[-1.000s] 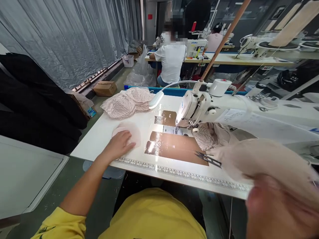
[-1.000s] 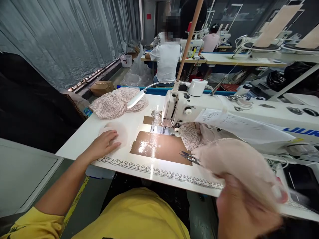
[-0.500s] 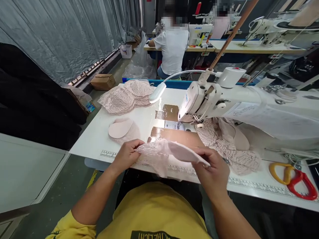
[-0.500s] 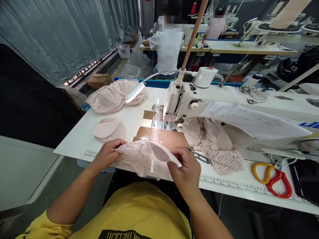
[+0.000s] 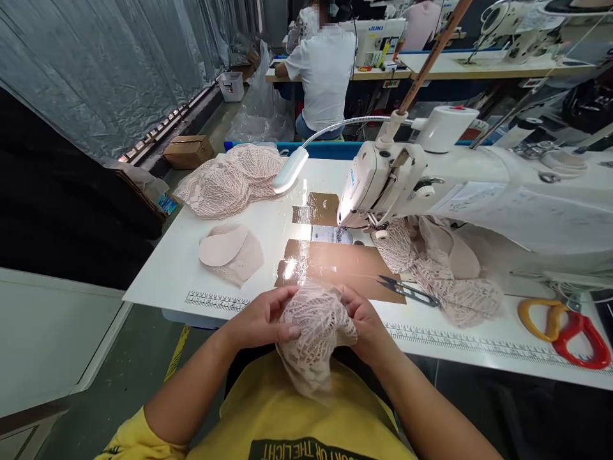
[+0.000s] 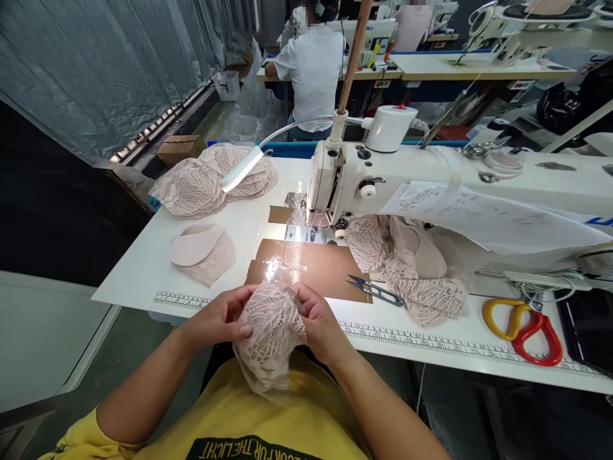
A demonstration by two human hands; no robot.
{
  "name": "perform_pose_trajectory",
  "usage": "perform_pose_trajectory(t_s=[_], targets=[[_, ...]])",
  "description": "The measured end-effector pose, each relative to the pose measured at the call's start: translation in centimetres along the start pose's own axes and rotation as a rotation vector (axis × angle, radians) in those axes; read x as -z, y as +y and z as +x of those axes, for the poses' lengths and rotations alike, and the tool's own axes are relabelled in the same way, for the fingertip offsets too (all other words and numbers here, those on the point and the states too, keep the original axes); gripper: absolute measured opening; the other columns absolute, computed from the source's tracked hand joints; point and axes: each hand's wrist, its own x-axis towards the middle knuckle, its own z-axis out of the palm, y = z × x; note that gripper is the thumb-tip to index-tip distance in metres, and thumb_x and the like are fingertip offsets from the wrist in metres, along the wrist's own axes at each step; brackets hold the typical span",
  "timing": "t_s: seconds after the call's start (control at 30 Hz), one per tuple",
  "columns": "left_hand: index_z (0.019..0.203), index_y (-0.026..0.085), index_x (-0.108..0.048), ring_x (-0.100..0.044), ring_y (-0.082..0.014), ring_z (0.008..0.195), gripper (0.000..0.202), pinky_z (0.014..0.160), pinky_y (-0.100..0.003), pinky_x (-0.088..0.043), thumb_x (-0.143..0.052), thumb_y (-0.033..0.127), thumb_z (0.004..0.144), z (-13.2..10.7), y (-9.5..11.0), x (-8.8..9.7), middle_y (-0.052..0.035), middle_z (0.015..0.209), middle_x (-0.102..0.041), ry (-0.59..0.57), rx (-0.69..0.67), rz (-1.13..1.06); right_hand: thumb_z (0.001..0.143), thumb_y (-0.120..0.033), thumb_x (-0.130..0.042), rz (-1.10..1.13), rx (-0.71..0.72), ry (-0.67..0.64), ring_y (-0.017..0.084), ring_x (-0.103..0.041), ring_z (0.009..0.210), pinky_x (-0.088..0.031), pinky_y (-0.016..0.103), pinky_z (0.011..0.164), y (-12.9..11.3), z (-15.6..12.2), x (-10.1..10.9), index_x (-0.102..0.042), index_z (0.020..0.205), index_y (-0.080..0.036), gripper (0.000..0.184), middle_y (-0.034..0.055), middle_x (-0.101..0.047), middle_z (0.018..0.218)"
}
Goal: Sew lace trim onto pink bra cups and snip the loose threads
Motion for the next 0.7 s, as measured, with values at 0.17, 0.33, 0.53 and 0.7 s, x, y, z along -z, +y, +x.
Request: perform_pose_trajectory(t_s=[0.17, 0.33, 0.53, 0.7], targets=[[0.115, 0.016, -0.059, -0.062, -0.0194, 0.090, 0.048, 0.079, -0.027, -0.049, -0.075, 0.033, 0.073, -0.4, -1.0, -0.8, -0.0086, 0.103, -0.066, 0.074, 0.018, -0.194, 0.062, -0.040, -0.082, -0.086, 0.157, 0.269, 0.008, -0.036, 0.049, -0.033, 0.019, 0.046, 0.1, 0.6, 0.3, -0.046, 0.071, -0.022, 0.041, -0.0081, -0.043, 0.058], [0.112, 0.016, -0.058, -0.062, -0.0207, 0.092, 0.044, 0.080, -0.030, -0.051, -0.073, 0.036, 0.076, -0.5, -1.5, -1.0, -0.0088, 0.104, -0.065, 0.115, 0.030, -0.165, 0.087, -0.058, -0.048, -0.249, 0.101, 0.148, 0.016, -0.053, 0.062, -0.045, 0.027, 0.058, -0.3, 0.1, 1.2, -0.060, 0.082, -0.022, 0.039, 0.0014, -0.059, 0.072], [0.133, 0.024, -0.045, -0.048, -0.0278, 0.121, 0.078, 0.102, -0.037, -0.041, -0.081, 0.035, 0.066, 0.5, 0.5, -0.5, -0.0101, 0.137, -0.047, 0.248, -0.123, 0.377, 0.082, -0.042, -0.063, -0.616, 0.219, 0.020, 0.014, -0.054, 0.064, -0.043, 0.024, 0.059, -1.3, -0.4, 0.5, -0.063, 0.075, -0.019, 0.024, -0.0003, -0.062, 0.070], [0.096, 0.018, -0.059, -0.054, -0.0153, 0.079, 0.024, 0.071, -0.025, -0.045, -0.067, 0.032, 0.079, 1.9, 2.3, -1.1, -0.0012, 0.087, -0.059, 0.100, -0.073, 0.552, 0.085, -0.032, -0.060, -0.772, 0.362, 0.038, 0.015, -0.060, 0.066, -0.045, 0.025, 0.060, -1.8, -0.1, -0.3, -0.065, 0.080, -0.021, 0.013, 0.0004, -0.067, 0.074]])
